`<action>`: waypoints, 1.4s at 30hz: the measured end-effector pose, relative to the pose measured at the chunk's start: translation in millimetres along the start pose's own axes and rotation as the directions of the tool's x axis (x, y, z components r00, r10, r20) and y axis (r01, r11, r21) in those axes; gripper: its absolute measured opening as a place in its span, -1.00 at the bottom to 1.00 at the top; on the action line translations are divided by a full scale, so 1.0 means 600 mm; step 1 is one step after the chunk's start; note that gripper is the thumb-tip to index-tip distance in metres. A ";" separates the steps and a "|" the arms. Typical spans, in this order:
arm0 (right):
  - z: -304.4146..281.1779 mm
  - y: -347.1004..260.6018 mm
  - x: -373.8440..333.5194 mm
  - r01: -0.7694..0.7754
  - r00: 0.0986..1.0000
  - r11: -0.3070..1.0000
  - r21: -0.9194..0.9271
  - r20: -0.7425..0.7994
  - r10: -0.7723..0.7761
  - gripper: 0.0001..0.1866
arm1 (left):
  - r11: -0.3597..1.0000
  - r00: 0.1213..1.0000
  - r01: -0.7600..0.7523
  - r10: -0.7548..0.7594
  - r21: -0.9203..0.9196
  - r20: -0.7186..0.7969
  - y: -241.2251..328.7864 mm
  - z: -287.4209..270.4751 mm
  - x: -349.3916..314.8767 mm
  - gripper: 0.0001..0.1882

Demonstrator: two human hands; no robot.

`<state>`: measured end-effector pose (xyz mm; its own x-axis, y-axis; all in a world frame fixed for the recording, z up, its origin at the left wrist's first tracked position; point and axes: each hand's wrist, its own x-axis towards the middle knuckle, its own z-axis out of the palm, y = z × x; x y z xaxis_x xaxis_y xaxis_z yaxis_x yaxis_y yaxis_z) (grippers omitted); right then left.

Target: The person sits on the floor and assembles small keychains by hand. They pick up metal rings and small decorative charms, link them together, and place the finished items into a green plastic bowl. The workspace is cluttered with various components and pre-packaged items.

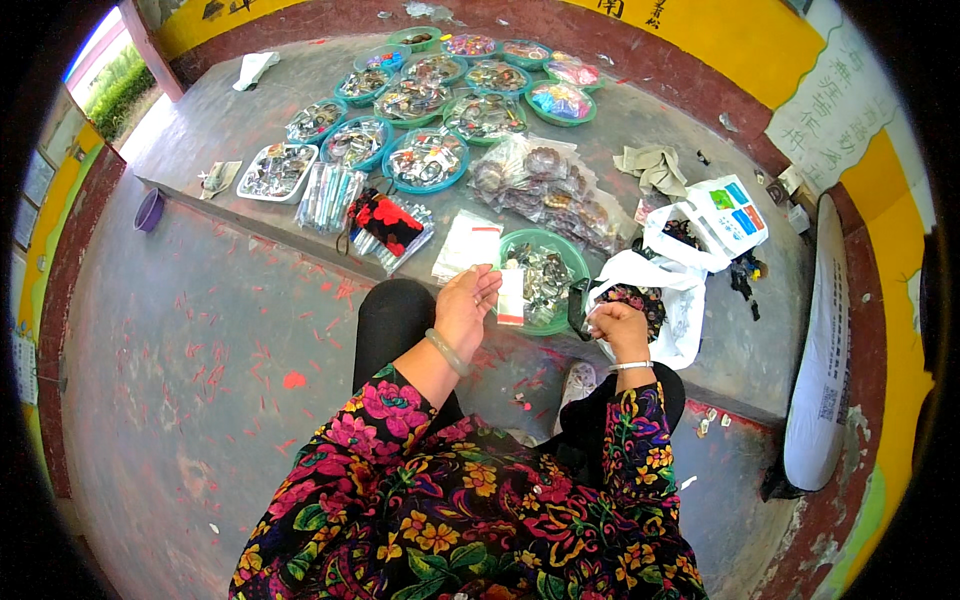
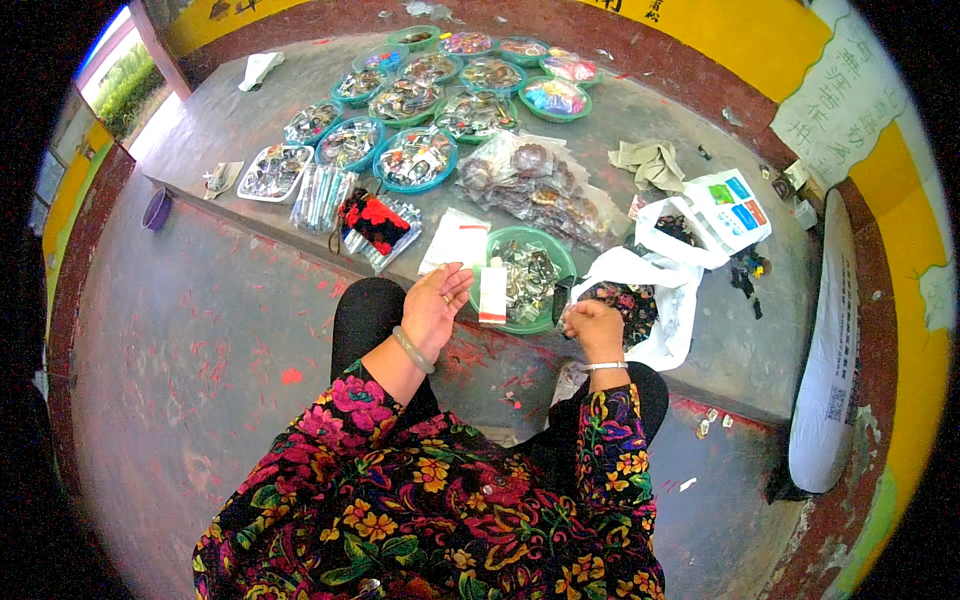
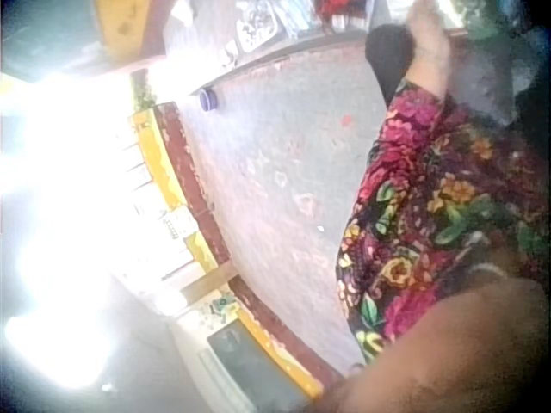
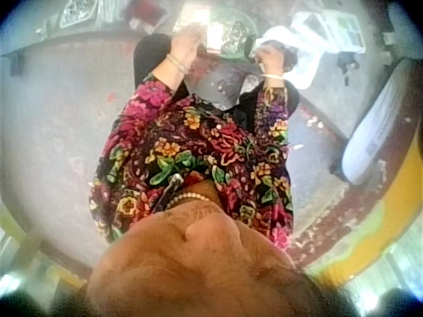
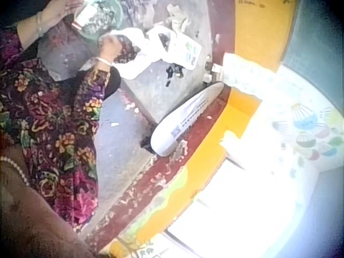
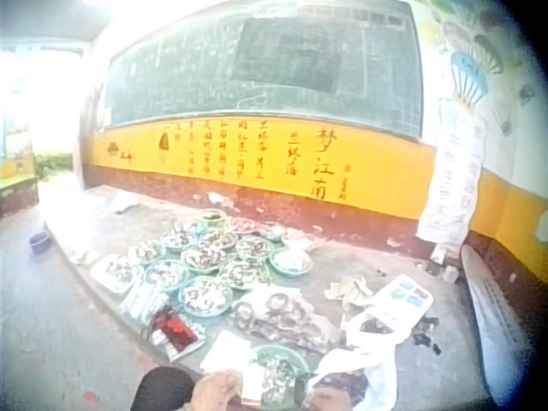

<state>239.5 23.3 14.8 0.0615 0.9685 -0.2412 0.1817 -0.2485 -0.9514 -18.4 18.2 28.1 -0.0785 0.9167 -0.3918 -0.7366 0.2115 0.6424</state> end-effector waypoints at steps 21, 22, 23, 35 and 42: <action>0.083 0.048 0.130 -0.531 0.843 0.809 0.252 0.057 0.535 -0.74 | 0.968 0.996 0.070 -0.056 0.243 -0.067 -0.036 -0.005 0.016 -0.77; 0.088 0.045 0.125 -0.532 0.844 0.823 0.199 0.042 0.535 -0.74 | 0.963 0.996 0.069 -0.051 0.259 -0.076 -0.037 -0.006 0.017 -0.77; 0.095 0.041 0.121 -0.533 0.844 0.833 0.147 0.027 0.535 -0.75 | 0.959 0.995 0.069 -0.048 0.276 -0.084 -0.038 -0.007 0.018 -0.77; -0.002 -0.063 0.037 -0.143 0.972 0.982 0.124 0.205 0.116 -0.77 | 0.833 0.993 0.116 -0.077 0.541 -0.093 -0.091 -0.047 0.053 -0.81; -0.076 -0.063 0.012 -0.093 0.996 0.936 0.339 0.048 0.081 -0.79 | 0.175 0.982 0.022 0.180 0.984 -0.054 -0.160 -0.103 0.117 -0.63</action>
<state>277.8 38.9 57.9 0.0285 0.9447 -0.3267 -0.1685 -0.3176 -0.9331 5.3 41.4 -101.5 -0.2460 0.9203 -0.3043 0.5305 0.3906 0.7524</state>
